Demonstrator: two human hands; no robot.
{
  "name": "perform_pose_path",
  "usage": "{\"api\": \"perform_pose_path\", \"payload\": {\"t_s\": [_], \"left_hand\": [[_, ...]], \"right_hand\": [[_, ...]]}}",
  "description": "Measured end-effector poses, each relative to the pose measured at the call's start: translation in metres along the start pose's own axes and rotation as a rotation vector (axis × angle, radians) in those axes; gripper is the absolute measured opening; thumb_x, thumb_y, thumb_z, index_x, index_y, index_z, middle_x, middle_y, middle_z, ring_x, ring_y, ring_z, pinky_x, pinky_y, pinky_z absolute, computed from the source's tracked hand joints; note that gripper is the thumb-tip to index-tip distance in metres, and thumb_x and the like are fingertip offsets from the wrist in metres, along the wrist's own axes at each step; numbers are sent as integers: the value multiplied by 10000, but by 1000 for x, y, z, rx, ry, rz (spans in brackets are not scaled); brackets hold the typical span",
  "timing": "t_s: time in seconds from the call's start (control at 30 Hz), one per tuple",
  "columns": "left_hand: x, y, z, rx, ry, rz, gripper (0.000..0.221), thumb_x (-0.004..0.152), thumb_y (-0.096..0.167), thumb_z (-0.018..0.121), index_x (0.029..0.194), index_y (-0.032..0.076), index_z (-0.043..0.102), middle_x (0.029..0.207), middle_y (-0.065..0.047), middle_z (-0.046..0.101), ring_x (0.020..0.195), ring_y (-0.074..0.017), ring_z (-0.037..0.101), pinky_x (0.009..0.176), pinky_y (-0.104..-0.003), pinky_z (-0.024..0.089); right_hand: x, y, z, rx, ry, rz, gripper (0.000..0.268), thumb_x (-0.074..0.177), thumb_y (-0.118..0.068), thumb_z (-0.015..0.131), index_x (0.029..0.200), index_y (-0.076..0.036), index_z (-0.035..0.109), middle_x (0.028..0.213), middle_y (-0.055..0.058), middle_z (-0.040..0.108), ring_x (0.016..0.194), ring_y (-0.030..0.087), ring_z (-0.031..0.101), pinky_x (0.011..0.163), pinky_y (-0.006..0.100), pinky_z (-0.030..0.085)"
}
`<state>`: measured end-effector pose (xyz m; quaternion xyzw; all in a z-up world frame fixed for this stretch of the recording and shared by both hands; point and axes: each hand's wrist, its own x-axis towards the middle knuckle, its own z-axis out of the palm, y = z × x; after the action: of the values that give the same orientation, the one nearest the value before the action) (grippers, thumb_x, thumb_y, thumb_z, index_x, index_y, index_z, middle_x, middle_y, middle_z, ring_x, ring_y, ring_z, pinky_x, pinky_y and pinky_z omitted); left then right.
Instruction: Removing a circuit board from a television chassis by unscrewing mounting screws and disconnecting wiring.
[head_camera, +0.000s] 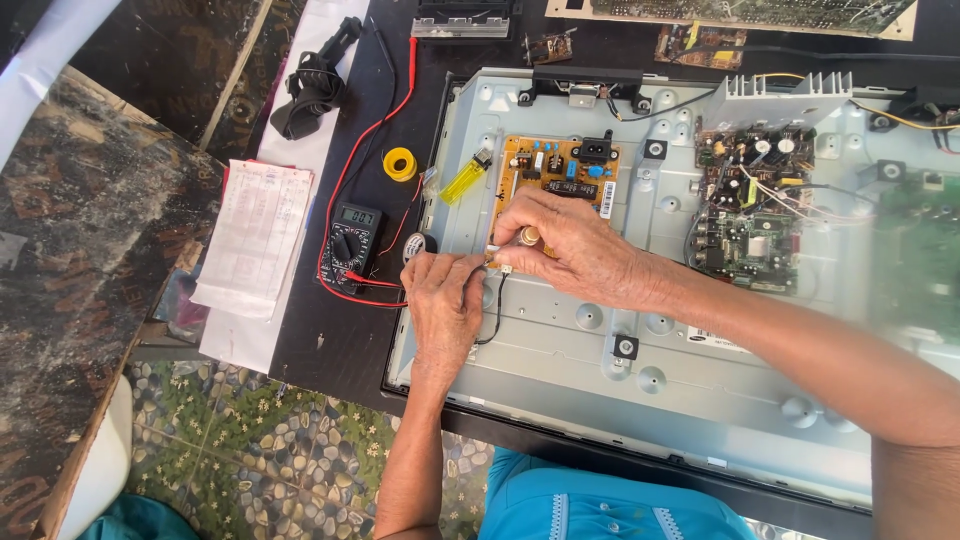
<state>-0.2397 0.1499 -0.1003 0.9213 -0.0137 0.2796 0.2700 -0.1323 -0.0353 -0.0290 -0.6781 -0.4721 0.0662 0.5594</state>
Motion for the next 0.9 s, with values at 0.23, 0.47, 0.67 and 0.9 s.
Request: {"api": "perform_pose_path", "payload": {"t_s": [0.23,0.47,0.67,0.9], "left_hand": [[0,1,3,13,38,33,135,872,52,751,977,134,768,820,-44,677,865,-231,638,1038,-436,401],[1,0,5,63,93,102,68,881,82,756,925,132,743,793,-41,648,844,-240,637,1013,-436,428],[1,0,10,85,134,104,75,863,88,765,920,129,736,781,-32,637,826,-238,629,993,-439,448],[-3,-7,18,99,133,81,74,855,88,762,913,122,731,775,-43,621,833,-230,620,986,-416,447]], "right_hand": [[3,5,5,29,36,8,97,988,-109,700,1060,-56,661,889,118,571,805,210,625,664,294,551],[1,0,12,-109,23,-5,126,968,-114,721,1051,-61,642,890,134,572,759,297,665,609,331,564],[7,-7,9,-227,23,73,123,975,-101,726,1029,-55,626,832,148,583,689,294,672,549,343,544],[22,3,9,-269,-16,103,131,977,-87,732,976,-45,608,788,148,608,681,286,683,540,331,543]]}}
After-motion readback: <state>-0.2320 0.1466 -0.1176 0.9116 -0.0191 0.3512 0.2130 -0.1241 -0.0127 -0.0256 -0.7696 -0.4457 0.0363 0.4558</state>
